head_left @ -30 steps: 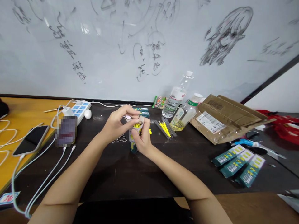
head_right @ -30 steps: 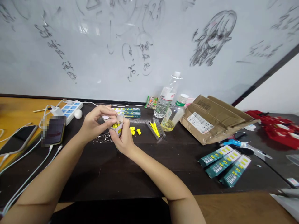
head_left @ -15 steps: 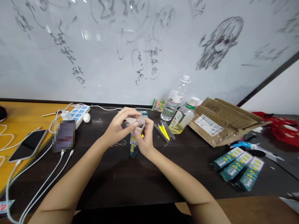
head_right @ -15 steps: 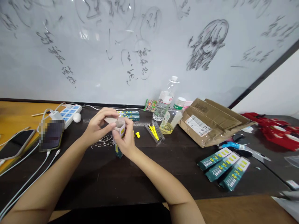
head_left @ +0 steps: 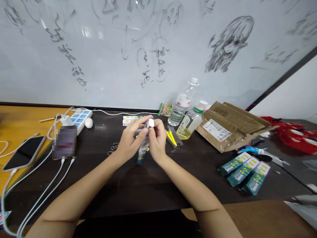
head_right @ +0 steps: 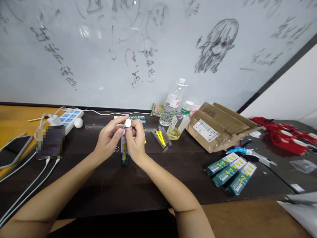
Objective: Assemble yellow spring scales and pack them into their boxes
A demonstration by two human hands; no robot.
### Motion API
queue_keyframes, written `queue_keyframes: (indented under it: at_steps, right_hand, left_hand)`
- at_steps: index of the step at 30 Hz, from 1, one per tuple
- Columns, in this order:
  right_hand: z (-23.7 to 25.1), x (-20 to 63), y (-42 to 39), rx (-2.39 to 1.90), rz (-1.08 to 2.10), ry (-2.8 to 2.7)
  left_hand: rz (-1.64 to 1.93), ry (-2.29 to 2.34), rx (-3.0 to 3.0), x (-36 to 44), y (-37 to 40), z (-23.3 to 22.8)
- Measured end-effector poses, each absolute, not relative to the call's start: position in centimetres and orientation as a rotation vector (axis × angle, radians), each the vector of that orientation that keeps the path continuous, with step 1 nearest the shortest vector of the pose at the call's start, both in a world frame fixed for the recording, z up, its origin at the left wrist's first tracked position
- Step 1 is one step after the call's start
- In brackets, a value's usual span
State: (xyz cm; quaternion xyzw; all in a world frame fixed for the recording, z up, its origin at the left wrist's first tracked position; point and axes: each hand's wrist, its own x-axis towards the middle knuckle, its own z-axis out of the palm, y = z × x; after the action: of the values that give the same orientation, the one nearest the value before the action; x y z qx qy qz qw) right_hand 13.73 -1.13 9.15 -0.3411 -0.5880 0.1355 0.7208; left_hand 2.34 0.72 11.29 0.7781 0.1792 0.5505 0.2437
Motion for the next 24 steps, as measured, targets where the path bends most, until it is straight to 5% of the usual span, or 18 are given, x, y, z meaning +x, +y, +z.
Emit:
queue_keyframes:
  at_steps: [24]
  right_hand:
    - [6.7,12.7,-0.1,-0.716,0.605,-1.376]
  left_hand:
    - [1.494,0.242,2.351,1.2,3.7,10.4]
